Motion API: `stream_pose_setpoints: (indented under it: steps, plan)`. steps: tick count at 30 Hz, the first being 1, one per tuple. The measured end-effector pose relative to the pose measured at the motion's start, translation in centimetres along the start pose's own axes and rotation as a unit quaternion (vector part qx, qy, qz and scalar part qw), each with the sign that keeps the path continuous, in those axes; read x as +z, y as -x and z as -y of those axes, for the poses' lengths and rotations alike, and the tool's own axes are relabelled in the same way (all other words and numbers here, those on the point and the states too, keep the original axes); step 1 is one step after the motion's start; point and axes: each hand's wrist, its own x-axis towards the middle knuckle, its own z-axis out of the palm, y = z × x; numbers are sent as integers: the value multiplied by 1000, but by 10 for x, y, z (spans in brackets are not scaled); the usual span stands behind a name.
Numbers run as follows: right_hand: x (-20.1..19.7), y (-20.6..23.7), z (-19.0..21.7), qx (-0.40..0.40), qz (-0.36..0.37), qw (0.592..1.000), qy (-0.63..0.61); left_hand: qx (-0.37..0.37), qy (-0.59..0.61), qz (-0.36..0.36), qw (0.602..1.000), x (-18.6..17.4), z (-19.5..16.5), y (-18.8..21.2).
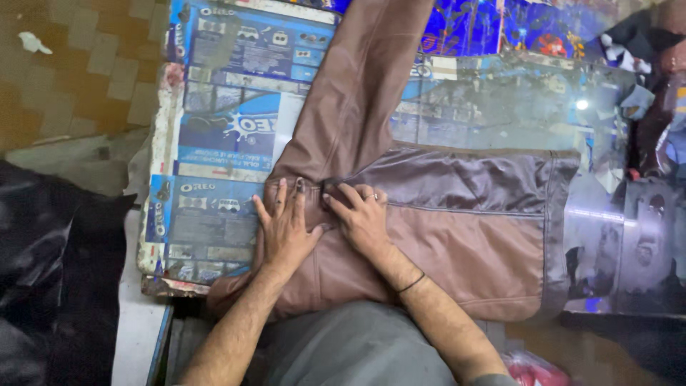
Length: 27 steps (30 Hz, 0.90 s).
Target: The person lays a brown leather jacket on a work table and rubs dark dye into its collar and shoulder areas using a small sponge, wetting the sponge from a dye bottle and working the liquid along the edges and seams, repositioning the jacket to treat different sections.
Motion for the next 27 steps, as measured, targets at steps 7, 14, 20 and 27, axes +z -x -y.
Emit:
stream_pose_setpoints:
  steps: [7, 14, 20, 27]
  plan:
    - [-86, 102, -128, 186, -22, 978, 88, 10, 24, -18, 1000, 9, 3, 0]
    - [-54, 89, -101, 107, -68, 992, 21, 23, 16, -25, 999, 16, 4, 2]
    - [7, -12, 4, -41, -13, 996, -79, 5, 16, -34, 999, 18, 10, 4]
    - [-11, 23, -23, 14, 20, 1000, 3, 3, 32, -34, 999, 14, 8, 5]
